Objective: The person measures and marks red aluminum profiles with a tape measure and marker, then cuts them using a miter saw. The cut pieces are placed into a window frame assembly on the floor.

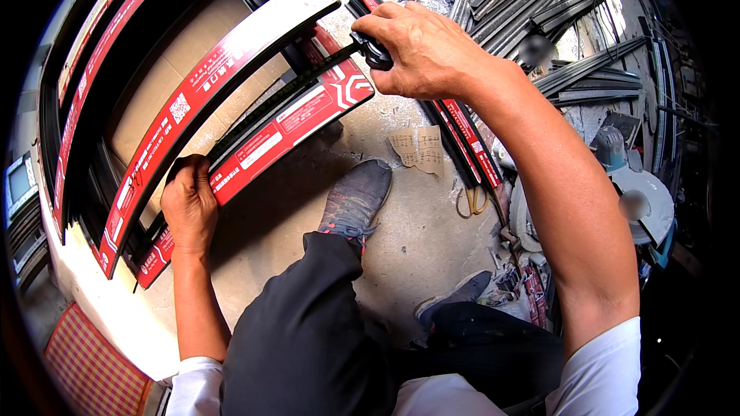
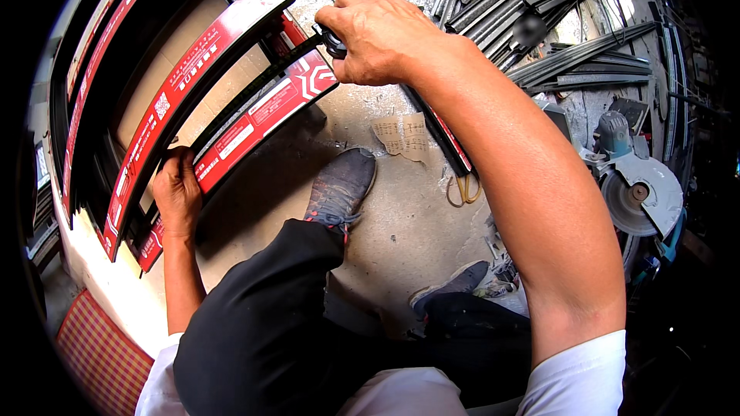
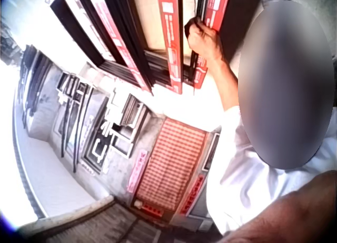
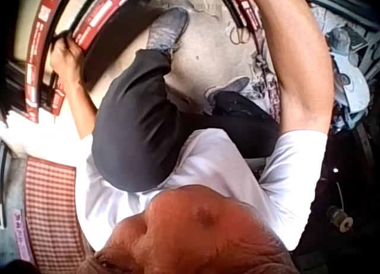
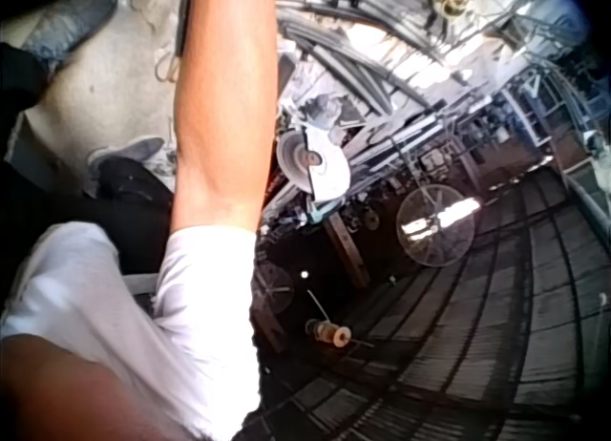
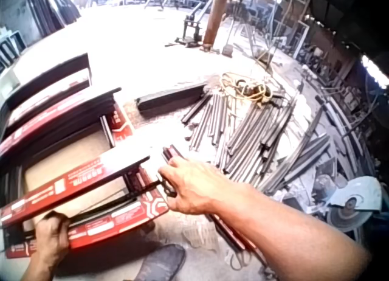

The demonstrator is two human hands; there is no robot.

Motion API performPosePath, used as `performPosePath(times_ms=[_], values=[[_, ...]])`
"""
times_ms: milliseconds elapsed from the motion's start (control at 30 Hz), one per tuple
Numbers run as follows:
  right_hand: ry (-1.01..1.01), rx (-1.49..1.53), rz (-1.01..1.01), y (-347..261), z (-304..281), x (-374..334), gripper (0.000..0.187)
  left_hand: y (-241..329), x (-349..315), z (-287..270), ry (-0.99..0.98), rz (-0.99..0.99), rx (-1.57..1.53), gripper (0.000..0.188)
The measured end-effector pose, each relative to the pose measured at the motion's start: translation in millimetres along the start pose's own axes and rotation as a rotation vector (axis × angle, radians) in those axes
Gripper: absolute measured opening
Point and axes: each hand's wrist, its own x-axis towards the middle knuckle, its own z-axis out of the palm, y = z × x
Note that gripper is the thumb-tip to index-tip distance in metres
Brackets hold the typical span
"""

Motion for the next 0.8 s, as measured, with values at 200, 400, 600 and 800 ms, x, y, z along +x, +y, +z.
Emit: performPosePath(times_ms=[200, 400, 600, 800], values=[[0.04, 0.007, 0.013, -5, -4, -10, 0.048, 4, 0, 0, 0.029, 0.025, 0.036, 0.011], [0.128, 0.017, 0.037, -20, -27, -51, 0.041, 17, -5, -11, 0.044, 0.118, 0.091, 0.01], [0.148, 0.009, 0.187, -28, -56, -150, 0.046, 65, -15, -16, -0.052, 0.293, -0.037, 0.003], [0.03, 0.043, 0.405, -32, -73, -279, 0.056, 129, -33, -1, -0.28, 0.434, -0.249, 0.005]])
